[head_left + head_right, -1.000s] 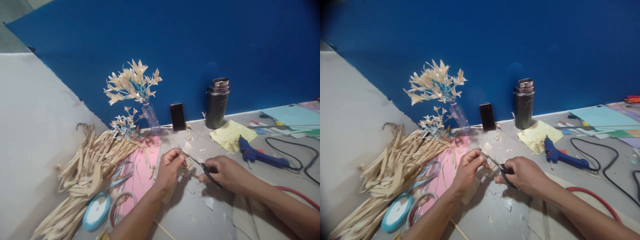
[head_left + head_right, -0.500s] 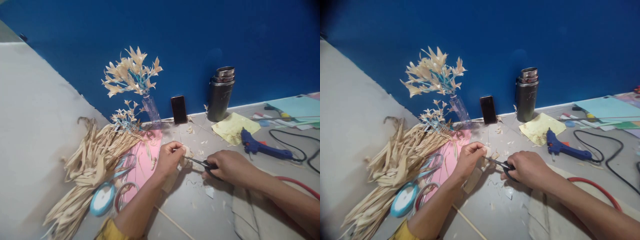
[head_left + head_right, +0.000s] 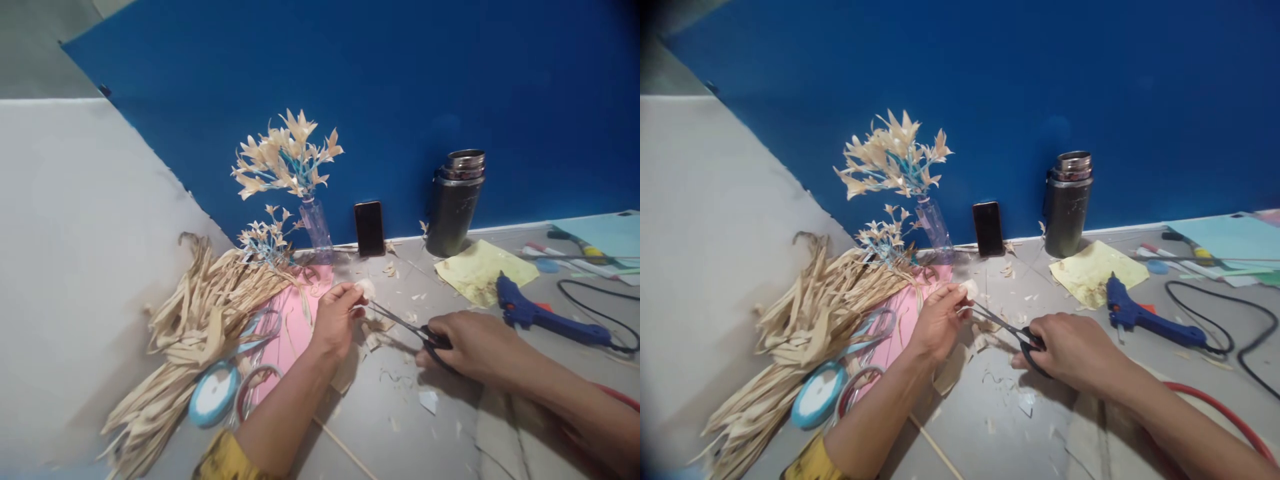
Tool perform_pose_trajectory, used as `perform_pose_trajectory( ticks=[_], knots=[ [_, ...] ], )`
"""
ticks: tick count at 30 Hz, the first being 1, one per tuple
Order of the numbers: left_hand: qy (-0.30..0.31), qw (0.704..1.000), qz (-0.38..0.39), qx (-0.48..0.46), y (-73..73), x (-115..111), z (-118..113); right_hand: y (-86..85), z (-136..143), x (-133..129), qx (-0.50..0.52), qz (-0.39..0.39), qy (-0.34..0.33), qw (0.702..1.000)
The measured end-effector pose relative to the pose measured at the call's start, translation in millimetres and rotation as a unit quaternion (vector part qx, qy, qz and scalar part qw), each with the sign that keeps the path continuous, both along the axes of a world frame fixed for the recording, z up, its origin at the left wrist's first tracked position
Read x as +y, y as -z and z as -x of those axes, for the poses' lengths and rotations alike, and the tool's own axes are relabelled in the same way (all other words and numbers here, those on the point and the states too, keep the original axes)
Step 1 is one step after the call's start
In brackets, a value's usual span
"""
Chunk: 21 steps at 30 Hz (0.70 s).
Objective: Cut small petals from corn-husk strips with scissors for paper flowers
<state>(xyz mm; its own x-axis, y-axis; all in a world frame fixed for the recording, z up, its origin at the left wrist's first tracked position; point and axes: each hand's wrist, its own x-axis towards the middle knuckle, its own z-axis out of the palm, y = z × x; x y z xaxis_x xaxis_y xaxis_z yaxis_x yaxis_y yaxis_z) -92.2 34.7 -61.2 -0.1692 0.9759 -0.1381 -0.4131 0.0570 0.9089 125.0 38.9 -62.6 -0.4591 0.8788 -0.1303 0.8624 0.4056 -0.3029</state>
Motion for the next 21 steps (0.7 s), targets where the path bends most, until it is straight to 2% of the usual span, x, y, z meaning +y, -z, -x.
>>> perform_pose_trajectory(
  ticks=[4,8,12,16,21],
  knots=[
    [0.01,0.998,-0.012,-0.054,-4.0,-4.3,-3.4,1.0,5.3,-0.8,0.104,0.077,0.012,0.992],
    [0.04,0.998,-0.02,-0.05,-8.0,-12.0,-11.3,0.7,9.4,-4.0,0.21,0.179,0.002,0.961],
    [0.053,0.997,-0.021,-0.058,-10.5,-17.1,-17.0,-6.7,11.8,-8.7,0.257,0.259,0.003,0.931],
    [0.063,0.996,-0.021,-0.058,-10.0,-18.5,-17.6,-10.8,12.7,-10.2,0.272,0.268,0.006,0.924],
    [0.065,0.996,-0.024,-0.056,-8.4,-18.5,-17.2,-7.9,12.0,-8.8,0.276,0.26,0.004,0.925]
  ],
)
